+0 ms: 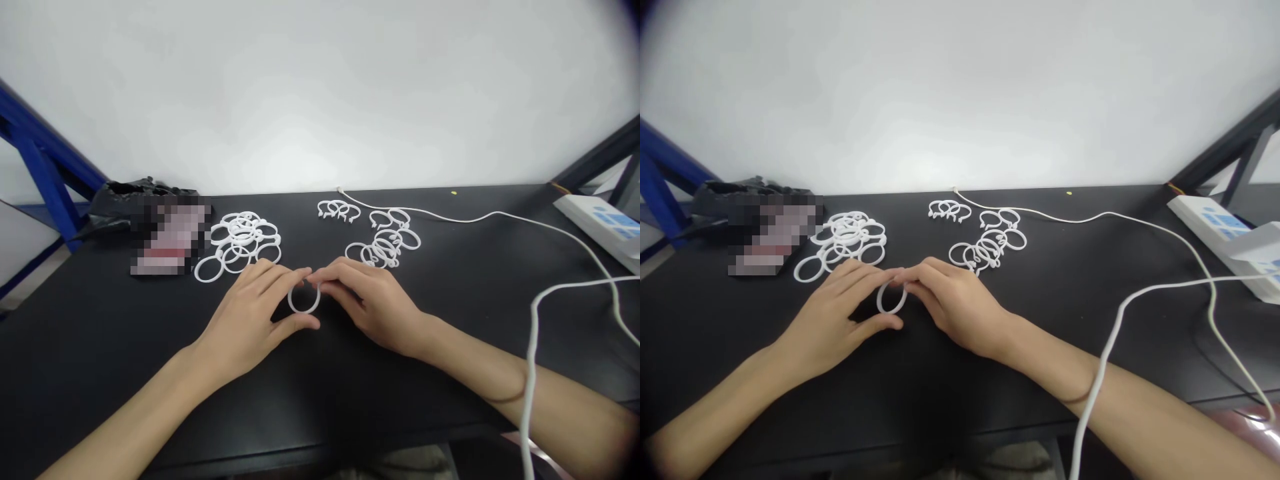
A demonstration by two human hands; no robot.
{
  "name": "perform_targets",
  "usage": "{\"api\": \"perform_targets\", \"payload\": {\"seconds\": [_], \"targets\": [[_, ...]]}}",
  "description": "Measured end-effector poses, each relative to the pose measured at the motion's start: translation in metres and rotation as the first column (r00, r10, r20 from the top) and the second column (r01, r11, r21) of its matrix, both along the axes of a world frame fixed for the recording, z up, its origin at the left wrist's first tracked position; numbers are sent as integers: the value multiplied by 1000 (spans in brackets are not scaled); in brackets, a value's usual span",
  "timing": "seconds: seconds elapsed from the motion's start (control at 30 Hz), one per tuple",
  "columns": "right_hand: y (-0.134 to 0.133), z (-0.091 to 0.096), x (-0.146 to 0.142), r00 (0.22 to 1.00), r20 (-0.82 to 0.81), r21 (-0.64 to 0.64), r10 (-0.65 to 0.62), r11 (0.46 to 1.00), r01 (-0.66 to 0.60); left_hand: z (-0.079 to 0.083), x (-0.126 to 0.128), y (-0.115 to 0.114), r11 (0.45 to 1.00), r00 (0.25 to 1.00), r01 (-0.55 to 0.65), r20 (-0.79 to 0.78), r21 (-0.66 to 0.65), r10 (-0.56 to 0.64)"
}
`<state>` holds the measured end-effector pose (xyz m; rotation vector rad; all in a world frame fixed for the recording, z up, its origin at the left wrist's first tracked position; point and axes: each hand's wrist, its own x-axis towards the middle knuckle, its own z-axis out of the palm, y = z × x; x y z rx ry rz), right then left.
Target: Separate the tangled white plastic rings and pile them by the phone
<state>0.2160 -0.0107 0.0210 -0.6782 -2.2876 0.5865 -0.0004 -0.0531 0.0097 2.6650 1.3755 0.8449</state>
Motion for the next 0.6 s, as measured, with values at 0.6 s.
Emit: {"api": "perform_targets", "payload": {"seconds": [0.6], "targets": [[1,3,-3,998,-57,10,9,1000,-8,5,-3,-2,998,999,-17,45,-54,20]]}}
